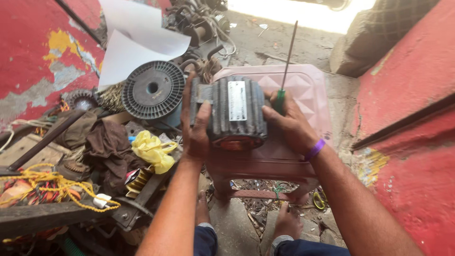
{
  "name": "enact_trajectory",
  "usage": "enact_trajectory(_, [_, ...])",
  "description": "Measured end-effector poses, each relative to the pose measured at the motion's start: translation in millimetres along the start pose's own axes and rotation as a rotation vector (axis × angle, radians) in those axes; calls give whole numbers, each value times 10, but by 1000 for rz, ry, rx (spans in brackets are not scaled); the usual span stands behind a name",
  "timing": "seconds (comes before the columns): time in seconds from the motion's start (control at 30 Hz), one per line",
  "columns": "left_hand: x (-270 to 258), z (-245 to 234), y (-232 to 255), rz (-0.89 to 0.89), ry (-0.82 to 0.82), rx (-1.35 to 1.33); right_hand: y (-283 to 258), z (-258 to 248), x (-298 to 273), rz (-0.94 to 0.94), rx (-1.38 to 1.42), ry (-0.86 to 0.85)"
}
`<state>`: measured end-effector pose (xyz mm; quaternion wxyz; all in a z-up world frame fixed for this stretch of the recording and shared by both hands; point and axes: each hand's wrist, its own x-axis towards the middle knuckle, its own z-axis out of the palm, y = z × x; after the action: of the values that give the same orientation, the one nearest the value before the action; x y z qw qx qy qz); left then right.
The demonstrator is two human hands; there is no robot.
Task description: The person is repairing an electric motor by hand, manipulating copper wires and adjusting internal components. They use a screwdriver to tighten or adjust parts within the motor housing.
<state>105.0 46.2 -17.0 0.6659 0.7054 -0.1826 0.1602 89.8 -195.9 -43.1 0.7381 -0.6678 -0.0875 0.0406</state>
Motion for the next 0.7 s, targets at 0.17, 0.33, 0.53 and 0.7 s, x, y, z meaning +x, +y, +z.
enact_trajectory(0.17, [43,40,48,-51,33,60,-75,55,29,39,48,93])
enact_trajectory(0.33, [-23,348,196,-99,261,64,-440,93,-52,-10,-516,434])
enact_trajectory(0.53, [-81,495,274,-260,311,35,-771,259,-706,-32,-492,592])
enact_trajectory(0.7, [-43,486,263,-220,335,-8,-790,202,-1072,232,-469,580])
